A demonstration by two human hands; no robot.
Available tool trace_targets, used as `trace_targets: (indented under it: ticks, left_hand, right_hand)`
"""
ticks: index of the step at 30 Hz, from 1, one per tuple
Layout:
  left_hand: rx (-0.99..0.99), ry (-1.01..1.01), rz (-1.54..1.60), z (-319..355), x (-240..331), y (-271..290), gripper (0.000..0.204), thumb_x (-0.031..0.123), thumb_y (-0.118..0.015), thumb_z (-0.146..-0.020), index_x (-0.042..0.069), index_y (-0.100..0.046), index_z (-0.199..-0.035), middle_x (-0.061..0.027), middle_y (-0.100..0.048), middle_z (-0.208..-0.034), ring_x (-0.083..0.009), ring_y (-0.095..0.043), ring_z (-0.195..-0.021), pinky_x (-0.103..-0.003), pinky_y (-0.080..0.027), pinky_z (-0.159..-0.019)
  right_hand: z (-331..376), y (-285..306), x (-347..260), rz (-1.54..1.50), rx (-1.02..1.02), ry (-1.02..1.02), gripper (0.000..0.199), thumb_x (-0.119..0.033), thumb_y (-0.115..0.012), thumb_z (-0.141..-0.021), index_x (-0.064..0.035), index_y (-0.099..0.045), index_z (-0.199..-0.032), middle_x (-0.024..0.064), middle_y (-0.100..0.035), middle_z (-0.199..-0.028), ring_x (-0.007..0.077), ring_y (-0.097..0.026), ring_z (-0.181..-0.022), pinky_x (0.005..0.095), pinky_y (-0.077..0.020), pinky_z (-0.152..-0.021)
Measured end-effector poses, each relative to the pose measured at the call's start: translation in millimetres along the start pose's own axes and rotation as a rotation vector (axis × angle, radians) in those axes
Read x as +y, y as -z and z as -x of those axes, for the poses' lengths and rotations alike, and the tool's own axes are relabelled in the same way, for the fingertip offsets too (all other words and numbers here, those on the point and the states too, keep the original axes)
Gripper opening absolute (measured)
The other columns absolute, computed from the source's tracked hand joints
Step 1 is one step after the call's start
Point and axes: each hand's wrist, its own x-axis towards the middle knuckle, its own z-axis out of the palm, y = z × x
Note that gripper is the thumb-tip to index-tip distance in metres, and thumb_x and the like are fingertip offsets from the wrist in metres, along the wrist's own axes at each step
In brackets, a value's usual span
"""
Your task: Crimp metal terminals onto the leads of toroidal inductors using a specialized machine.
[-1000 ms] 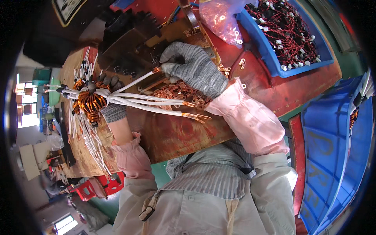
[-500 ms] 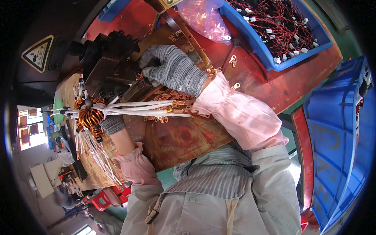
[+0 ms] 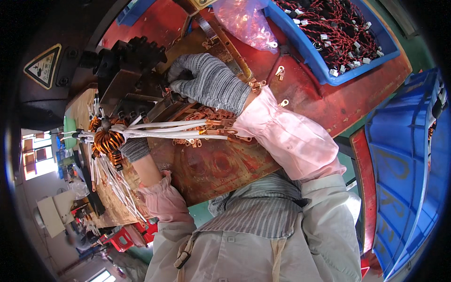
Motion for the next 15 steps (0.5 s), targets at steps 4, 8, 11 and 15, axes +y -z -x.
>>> trace_targets:
  ticks: [4, 8, 11, 15]
  left_hand:
    - [-0.035, -0.017, -0.007, 0, 7, 14, 0.051, 0.044, -0.042, -0.082, 0.005, -0.050, -0.113, -0.0207, -0.050, -0.111, -0.0329, -0.043, -0.109, -0.046, -0.034, -0.090]
    - [0.025, -0.053, 0.000, -19, 10, -10, 0.050, 0.044, -0.041, -0.082, 0.006, -0.050, -0.113, -0.0197, -0.050, -0.111, -0.0318, -0.044, -0.108, -0.046, -0.035, -0.089]
    - [0.182, -0.057, -0.012, -30, -30, -103, 0.046, 0.044, -0.040, -0.083, 0.009, -0.052, -0.111, -0.0170, -0.051, -0.109, -0.0284, -0.047, -0.102, -0.045, -0.036, -0.087]
    - [0.239, -0.209, 0.042, -24, -18, -90, 0.044, 0.044, -0.041, -0.082, 0.011, -0.052, -0.109, -0.0173, -0.051, -0.108, -0.0271, -0.048, -0.100, -0.042, -0.037, -0.086]
  right_hand:
    - [-1, 2, 4, 0.005, 0.009, -0.011, 0.016, -0.010, -0.061, -0.077, -0.0006, -0.059, -0.090, 0.0079, -0.063, -0.075, 0.0131, -0.059, -0.063, 0.0263, -0.0496, -0.058]
    - [0, 10, 8, 0.078, 0.052, 0.060, 0.016, -0.011, -0.061, -0.080, -0.0026, -0.058, -0.093, 0.0039, -0.059, -0.076, 0.0074, -0.054, -0.059, 0.0200, -0.0468, -0.051]
    - [-3, -2, 5, 0.069, 0.049, 0.100, 0.018, -0.013, -0.061, -0.080, -0.0025, -0.058, -0.094, 0.0036, -0.060, -0.076, 0.0073, -0.054, -0.059, 0.0197, -0.0462, -0.051]
    - [0, 5, 6, 0.013, 0.135, 0.107, 0.016, -0.012, -0.063, -0.077, -0.0003, -0.060, -0.088, 0.0076, -0.061, -0.076, 0.0129, -0.057, -0.069, 0.0267, -0.0470, -0.064]
